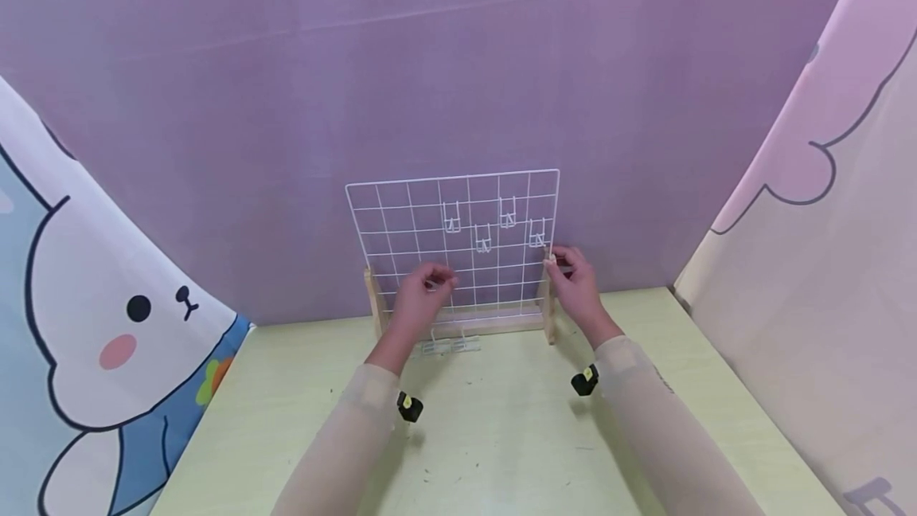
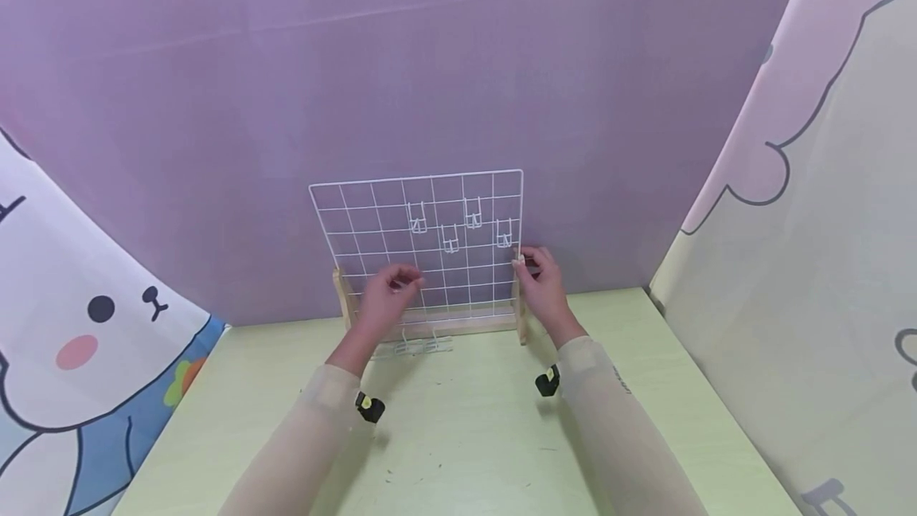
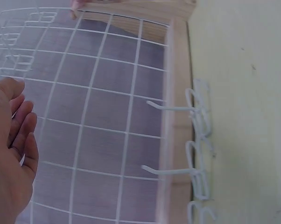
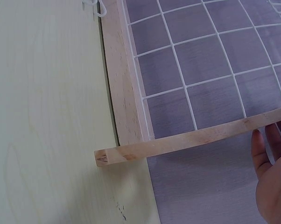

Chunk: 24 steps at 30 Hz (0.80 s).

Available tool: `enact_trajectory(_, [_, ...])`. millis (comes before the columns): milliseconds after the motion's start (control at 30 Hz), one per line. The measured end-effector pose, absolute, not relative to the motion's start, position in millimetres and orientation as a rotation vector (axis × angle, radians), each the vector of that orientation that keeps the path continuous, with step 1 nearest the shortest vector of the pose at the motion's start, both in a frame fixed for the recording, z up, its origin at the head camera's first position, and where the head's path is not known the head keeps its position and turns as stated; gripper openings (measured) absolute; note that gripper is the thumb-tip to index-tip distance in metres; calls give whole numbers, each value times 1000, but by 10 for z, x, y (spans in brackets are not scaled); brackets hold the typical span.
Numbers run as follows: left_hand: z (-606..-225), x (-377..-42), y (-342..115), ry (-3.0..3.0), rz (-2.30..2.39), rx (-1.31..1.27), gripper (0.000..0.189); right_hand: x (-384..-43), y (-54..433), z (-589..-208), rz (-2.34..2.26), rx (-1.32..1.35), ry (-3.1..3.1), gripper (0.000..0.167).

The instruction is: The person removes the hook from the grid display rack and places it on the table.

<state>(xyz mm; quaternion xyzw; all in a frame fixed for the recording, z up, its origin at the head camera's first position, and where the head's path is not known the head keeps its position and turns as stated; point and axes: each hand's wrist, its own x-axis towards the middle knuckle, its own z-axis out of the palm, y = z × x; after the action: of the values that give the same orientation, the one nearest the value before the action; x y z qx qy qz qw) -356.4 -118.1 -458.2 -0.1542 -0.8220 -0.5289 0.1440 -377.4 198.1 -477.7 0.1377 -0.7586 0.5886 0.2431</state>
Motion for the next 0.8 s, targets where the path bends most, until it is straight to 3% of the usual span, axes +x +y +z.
enact_trajectory(167, [-4454, -3577, -1162, -2306, -1514, -423, 18, -3654, 1943, -4662, 1606, 375, -2078, 26])
enact_trajectory(433, [-4272, -3598, -1130, -2228, -1525, -416, 30, -3932, 2029, -4938, 1588, 347, -2086, 28])
enact_trajectory(800, [-4068, -3634, -1088, -2108, -1540, -430, 23, -3968, 2079, -4989, 1610, 367, -2082, 27])
